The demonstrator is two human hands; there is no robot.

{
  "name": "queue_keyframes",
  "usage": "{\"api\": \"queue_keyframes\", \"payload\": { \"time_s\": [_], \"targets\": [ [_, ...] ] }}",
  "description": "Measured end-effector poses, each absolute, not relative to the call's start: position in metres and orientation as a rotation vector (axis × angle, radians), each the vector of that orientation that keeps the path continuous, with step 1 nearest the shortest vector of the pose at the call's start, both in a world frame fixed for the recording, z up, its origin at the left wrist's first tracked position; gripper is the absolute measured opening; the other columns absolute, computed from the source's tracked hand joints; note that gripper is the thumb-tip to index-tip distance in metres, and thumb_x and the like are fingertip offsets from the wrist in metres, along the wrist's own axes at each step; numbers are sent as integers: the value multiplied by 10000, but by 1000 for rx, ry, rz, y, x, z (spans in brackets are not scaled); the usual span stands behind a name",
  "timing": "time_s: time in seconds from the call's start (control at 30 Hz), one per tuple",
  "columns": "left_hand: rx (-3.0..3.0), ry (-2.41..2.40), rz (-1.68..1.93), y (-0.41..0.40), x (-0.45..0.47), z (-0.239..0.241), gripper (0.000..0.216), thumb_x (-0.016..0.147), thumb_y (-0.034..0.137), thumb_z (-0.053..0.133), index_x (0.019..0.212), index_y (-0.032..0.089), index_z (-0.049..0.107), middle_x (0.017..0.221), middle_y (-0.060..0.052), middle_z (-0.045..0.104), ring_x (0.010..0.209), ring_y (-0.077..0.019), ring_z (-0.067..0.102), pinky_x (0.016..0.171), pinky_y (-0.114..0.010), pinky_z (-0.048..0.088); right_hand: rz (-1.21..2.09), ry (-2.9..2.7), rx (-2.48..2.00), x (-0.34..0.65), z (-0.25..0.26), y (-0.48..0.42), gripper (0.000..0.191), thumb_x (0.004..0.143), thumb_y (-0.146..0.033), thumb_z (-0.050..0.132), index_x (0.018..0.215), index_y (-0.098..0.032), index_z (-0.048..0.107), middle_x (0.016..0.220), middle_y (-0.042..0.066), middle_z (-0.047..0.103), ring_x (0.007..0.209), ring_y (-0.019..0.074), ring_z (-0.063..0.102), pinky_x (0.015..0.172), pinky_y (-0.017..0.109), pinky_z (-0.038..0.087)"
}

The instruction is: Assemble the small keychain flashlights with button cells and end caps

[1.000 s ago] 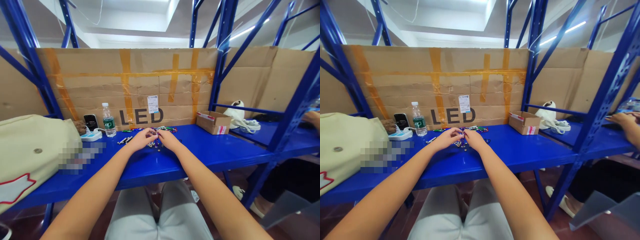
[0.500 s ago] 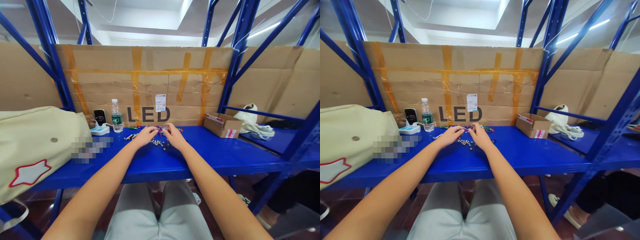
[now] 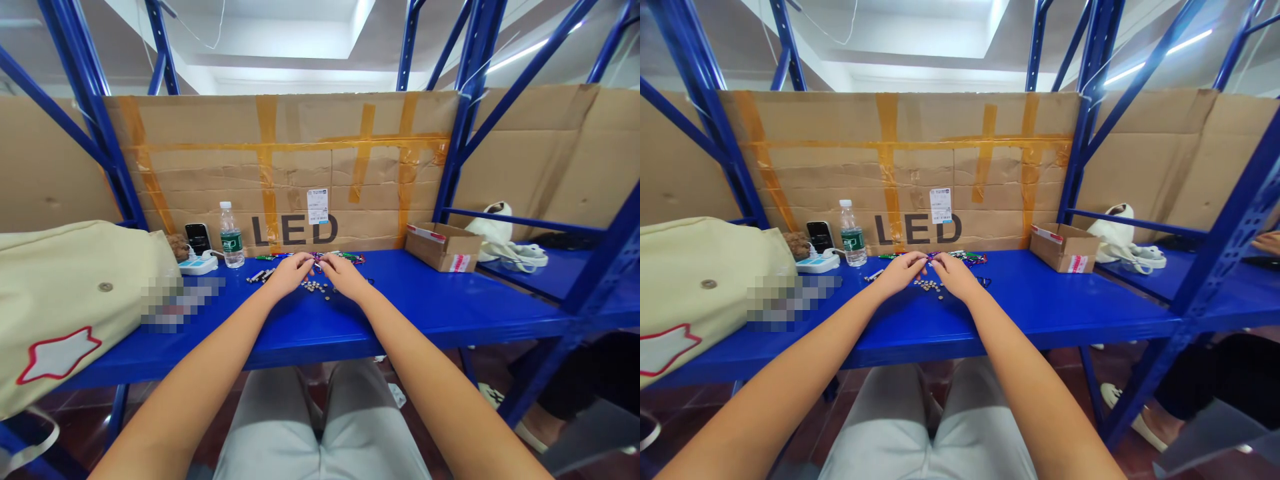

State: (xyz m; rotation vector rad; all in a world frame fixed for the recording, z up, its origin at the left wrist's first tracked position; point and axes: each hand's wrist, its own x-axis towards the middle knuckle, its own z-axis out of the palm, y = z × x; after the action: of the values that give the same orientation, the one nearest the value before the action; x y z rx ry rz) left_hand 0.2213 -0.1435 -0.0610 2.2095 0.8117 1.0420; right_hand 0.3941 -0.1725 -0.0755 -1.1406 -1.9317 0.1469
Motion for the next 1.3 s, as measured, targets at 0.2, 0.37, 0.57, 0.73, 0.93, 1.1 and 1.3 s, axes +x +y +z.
{"api": "queue_keyframes", "payload": {
  "time_s": [0.2,0.37,0.57,0.73,0.93,1.1,1.3],
  "targets": [
    [2320,899,1022,-151,223,-58,268,862,364,415,737,167,548,612,12,580,510,-110,494,551,-242,404,-123,-2095,-1453,391,-73,-183,231,926,-330,419,1036,-166,540,968,88,655,827,193,604,653,254,381],
    [2384,1036,1012,-153,224,-56,328,852,406,417,640,176,517,530,27,524,509,-120,467,539,-242,357,-292,-2105,-1571,390,-70,-190,314,948,-402,369,1154,-182,455,1032,96,662,895,228,630,672,269,397],
    [2441,1077,982,-152,223,-57,336,847,406,407,607,184,484,519,29,495,538,-129,448,556,-249,332,-450,-2231,-1586,387,-69,-193,305,954,-413,331,1064,-188,505,1067,95,654,920,230,628,724,287,421],
    [2540,1102,1018,-151,224,-59,314,849,369,411,617,179,504,567,24,491,583,-133,441,573,-254,313,-473,-2218,-1628,385,-69,-196,326,944,-403,336,1128,-174,475,1045,99,661,897,245,638,718,299,432],
    [2509,1074,1013,-153,223,-57,315,854,368,412,625,179,515,573,19,517,598,-139,463,592,-256,335,-412,-2259,-1697,384,-70,-194,354,953,-410,284,1122,-173,486,1029,113,664,891,255,638,736,321,429],
    [2488,1008,995,-156,222,-54,322,861,382,406,628,185,507,551,30,503,573,-133,463,590,-251,348,-344,-2255,-1641,384,-68,-195,356,959,-406,275,1113,-170,492,1015,119,666,876,255,639,721,312,424],
    [2465,995,985,-155,221,-54,380,862,415,407,569,182,470,517,29,500,523,-122,454,549,-250,336,-367,-2259,-1672,383,-68,-196,354,953,-402,298,1112,-162,504,989,130,670,865,261,639,744,326,425]
  ]
}}
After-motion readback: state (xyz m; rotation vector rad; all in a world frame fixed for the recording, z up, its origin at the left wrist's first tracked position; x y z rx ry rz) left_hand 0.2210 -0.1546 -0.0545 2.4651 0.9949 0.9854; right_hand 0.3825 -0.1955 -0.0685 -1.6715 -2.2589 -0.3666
